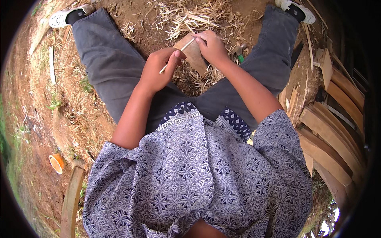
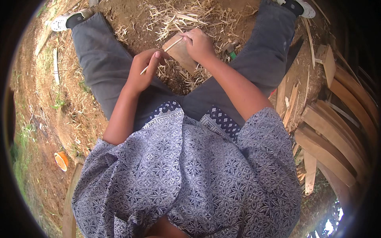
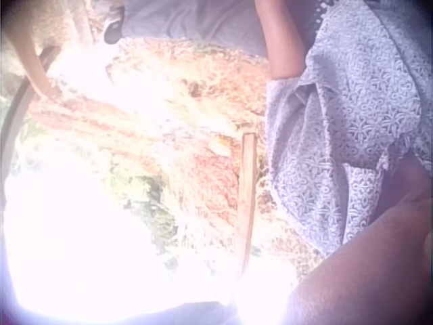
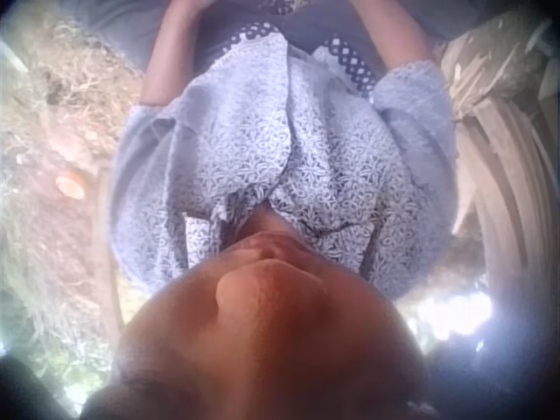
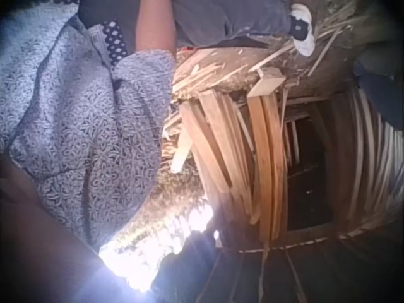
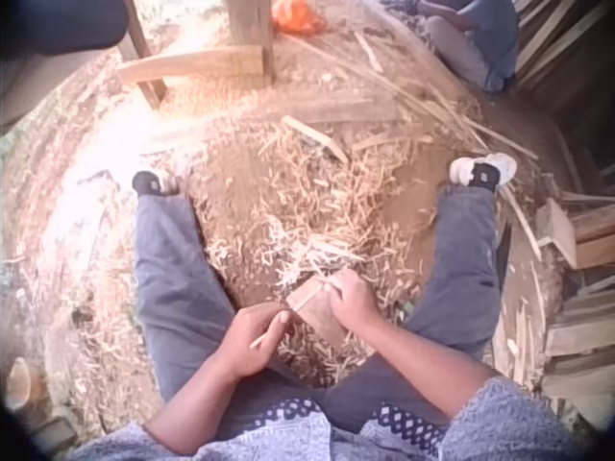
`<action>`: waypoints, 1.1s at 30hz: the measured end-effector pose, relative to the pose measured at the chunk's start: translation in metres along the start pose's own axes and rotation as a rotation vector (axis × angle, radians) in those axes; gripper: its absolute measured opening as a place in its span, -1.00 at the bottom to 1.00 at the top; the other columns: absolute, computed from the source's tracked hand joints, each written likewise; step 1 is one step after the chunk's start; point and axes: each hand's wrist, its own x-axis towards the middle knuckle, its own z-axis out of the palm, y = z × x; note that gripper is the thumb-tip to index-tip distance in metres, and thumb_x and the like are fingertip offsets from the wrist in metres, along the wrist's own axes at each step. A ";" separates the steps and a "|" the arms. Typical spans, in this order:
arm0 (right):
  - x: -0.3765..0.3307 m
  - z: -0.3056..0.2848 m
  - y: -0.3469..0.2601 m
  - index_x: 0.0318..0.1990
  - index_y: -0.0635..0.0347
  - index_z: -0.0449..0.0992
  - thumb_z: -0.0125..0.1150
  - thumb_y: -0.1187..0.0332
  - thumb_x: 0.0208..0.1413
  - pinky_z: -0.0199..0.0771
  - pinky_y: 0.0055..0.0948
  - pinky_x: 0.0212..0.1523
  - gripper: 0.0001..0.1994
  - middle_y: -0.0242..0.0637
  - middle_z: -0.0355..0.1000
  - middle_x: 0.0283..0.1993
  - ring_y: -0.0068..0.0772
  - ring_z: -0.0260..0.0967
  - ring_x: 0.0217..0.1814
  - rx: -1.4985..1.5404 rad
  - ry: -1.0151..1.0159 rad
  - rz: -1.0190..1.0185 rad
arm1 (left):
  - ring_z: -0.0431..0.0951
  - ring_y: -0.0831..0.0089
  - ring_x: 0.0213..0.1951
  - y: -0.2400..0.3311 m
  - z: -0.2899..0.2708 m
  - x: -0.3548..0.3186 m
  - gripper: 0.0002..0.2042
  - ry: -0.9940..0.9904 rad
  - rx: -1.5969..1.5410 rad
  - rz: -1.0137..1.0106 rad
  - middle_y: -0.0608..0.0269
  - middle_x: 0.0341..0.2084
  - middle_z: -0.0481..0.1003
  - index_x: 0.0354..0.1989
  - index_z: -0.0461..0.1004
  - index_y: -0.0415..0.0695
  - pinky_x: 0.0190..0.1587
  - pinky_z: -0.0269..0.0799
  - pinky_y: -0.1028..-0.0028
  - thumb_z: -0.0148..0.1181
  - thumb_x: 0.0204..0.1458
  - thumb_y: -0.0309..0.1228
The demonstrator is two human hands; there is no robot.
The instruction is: The person sits on the ground and uses a small knife to shave and shape a thin wooden stick. They repeatedly scrape the stick's surface, rotate it, and inspect the edges. Later, they use a piece of sandpaper to smooth the stick's surface.
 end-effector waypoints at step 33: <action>-0.022 0.003 -0.014 0.11 0.01 0.63 0.22 0.43 0.15 0.52 -0.24 0.06 -0.65 -0.14 0.52 -0.01 -0.12 0.52 0.00 0.137 0.077 -0.049 | 0.47 0.64 -0.49 0.000 -0.002 -0.010 -0.76 0.130 -0.482 -0.272 0.28 -0.44 0.55 -0.09 0.53 -0.25 -0.44 0.40 0.59 0.02 0.39 -0.32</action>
